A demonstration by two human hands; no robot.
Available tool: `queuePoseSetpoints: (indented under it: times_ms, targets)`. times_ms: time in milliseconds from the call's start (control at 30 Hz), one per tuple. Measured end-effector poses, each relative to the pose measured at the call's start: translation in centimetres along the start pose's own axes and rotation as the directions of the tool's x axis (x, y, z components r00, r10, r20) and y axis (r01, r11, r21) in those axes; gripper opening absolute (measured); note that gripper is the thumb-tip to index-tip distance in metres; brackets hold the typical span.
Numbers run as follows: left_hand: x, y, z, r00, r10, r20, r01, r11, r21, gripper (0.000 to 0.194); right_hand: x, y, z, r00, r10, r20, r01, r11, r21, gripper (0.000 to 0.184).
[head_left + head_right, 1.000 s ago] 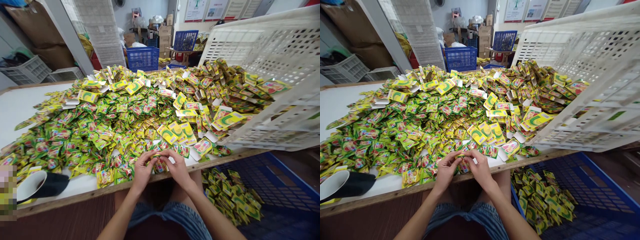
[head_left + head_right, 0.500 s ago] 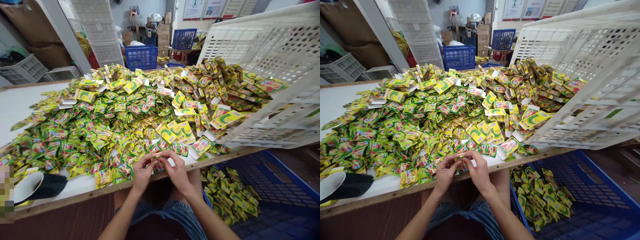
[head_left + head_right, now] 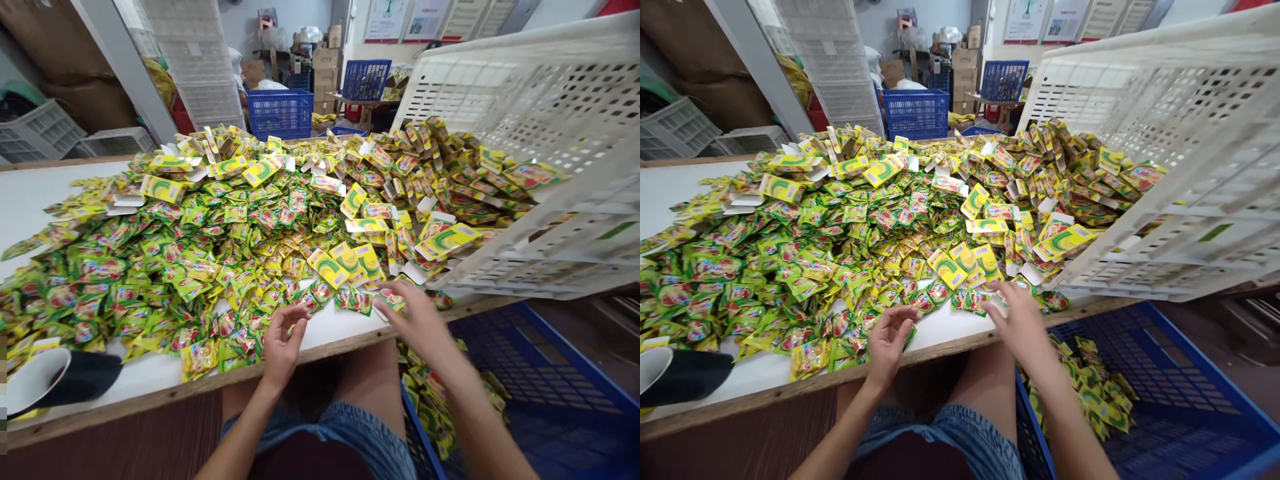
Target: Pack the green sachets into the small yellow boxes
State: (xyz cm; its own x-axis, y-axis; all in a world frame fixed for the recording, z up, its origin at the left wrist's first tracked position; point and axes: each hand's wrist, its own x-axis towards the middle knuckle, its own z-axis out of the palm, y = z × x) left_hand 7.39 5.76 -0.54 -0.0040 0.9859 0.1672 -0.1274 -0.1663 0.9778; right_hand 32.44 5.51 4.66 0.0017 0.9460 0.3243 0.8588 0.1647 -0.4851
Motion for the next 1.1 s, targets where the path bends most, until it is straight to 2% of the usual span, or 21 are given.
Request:
queuePoseSetpoints:
  times_ms: [67,133,200,300,367,433,500,567,600,633,700,733,800,900,1000,1100]
  targets:
    - [-0.2,0.1,-0.2,1.0,0.008,-0.027,-0.007,1.0,0.018,0.019,2.3,-1.0,4.1,0.999,-0.049,-0.02,0.049,0.999,0.017,0.033]
    - [-0.5,0.4,-1.0,0.997,0.019,-0.075,-0.018,1.0,0.015,0.019,4.4,-1.7,7.8,0.999,-0.027,-0.038,0.025,0.999,-0.042,0.045]
    - [-0.7,0.8,-2.3,0.989,0.032,-0.145,-0.031,0.999,0.008,0.019,5.6,-1.9,9.8,0.998,0.008,-0.057,-0.012,0.997,-0.07,0.046]
    - [-0.7,1.1,-4.1,0.961,0.042,-0.272,-0.047,0.999,-0.014,0.02,5.4,-2.5,9.8,0.991,0.033,-0.129,-0.025,0.997,0.069,0.04]
    - [-0.5,1.1,-4.5,0.963,0.0,-0.271,-0.024,0.996,-0.086,0.026,4.1,-4.2,8.5,0.993,0.047,-0.105,-0.017,0.964,0.266,0.04]
    - [-0.2,1.0,-4.3,0.98,-0.077,-0.186,0.042,0.982,-0.184,0.036,2.4,-6.8,7.2,0.997,-0.025,0.068,-0.01,0.883,0.469,0.037]
    - [0.1,0.9,-3.9,0.983,-0.161,-0.085,0.135,0.958,-0.254,0.043,0.8,-9.3,6.7,0.937,-0.236,0.259,0.025,0.783,0.622,0.033]
    - [0.2,1.0,-3.9,0.976,-0.209,-0.063,0.185,0.943,-0.275,0.044,-0.1,-10.6,7.1,0.873,-0.367,0.322,0.046,0.719,0.694,0.025]
    - [0.2,1.1,-4.2,0.973,-0.218,-0.077,0.188,0.941,-0.281,0.045,-0.1,-10.6,7.6,0.882,-0.354,0.311,0.049,0.725,0.687,0.021]
    - [0.2,1.3,-4.6,0.971,-0.214,-0.105,0.176,0.941,-0.288,0.045,0.1,-10.2,8.3,0.917,-0.288,0.276,0.043,0.759,0.649,0.018]
    - [0.1,1.6,-5.6,0.969,-0.194,-0.154,0.135,0.936,-0.325,0.044,1.3,-8.6,9.9,0.985,-0.085,0.151,-0.006,0.857,0.516,0.017]
    - [0.1,1.6,-6.1,0.969,-0.19,-0.161,0.125,0.93,-0.346,0.043,2.2,-7.8,10.7,0.997,0.001,0.077,-0.036,0.894,0.447,0.018]
    - [0.0,1.7,-6.6,0.97,-0.198,-0.138,0.134,0.916,-0.378,0.041,4.5,-6.6,12.3,0.997,0.078,-0.024,-0.065,0.937,0.343,0.021]
    - [-0.3,1.3,-6.4,0.97,-0.215,-0.116,0.157,0.913,-0.377,0.04,8.0,-6.5,14.4,0.995,0.077,-0.065,-0.063,0.979,0.196,0.027]
    - [-0.5,1.0,-5.9,0.971,-0.201,-0.13,0.148,0.931,-0.334,0.042,10.9,-7.4,15.7,0.999,0.034,0.009,-0.034,0.998,0.045,0.033]
    - [-0.6,0.9,-5.9,0.975,-0.178,-0.131,0.131,0.943,-0.304,0.044,12.3,-7.6,15.8,0.997,-0.001,0.077,-0.001,1.0,0.02,0.028]
